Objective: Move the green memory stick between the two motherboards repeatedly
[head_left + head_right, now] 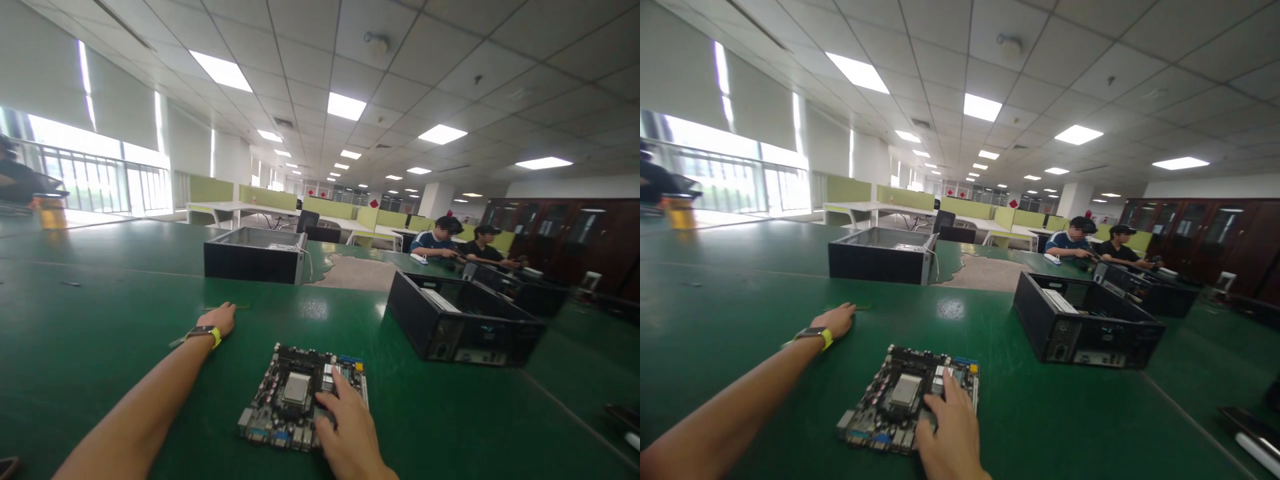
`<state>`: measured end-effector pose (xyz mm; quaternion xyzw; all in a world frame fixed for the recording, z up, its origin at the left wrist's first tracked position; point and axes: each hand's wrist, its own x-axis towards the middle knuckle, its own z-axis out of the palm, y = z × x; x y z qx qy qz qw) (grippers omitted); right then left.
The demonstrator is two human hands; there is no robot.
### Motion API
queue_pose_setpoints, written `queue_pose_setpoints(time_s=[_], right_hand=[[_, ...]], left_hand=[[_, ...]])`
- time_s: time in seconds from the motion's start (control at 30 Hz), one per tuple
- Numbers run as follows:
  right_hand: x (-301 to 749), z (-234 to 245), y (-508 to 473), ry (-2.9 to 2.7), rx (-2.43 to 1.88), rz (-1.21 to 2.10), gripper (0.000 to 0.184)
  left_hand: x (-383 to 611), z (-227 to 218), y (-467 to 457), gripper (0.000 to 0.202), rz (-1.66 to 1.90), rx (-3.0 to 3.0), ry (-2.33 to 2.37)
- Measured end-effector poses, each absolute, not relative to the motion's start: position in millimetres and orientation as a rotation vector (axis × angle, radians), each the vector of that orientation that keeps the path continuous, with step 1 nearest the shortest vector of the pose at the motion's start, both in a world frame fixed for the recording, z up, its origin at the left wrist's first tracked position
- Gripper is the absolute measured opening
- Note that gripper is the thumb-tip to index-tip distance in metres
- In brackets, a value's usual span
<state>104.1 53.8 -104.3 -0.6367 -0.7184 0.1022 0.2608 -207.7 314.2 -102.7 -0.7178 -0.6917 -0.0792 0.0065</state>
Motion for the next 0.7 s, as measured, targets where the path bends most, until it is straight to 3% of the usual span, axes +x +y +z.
queue_pose_setpoints(time_s=[0.27,0.7], right_hand=[[103.8,-100.8,56.4,-1.967,-1.753,0.269,0.038],[105.4,-98.8,55.2,-1.957,-1.681,0.279,0.037]], left_hand=[[-211.7,-98.3,340.0,0.056,-0.193,-2.224,-2.257],[-213.0,-84.6,331.3,0.022,-0.207,-2.191,-2.255]])
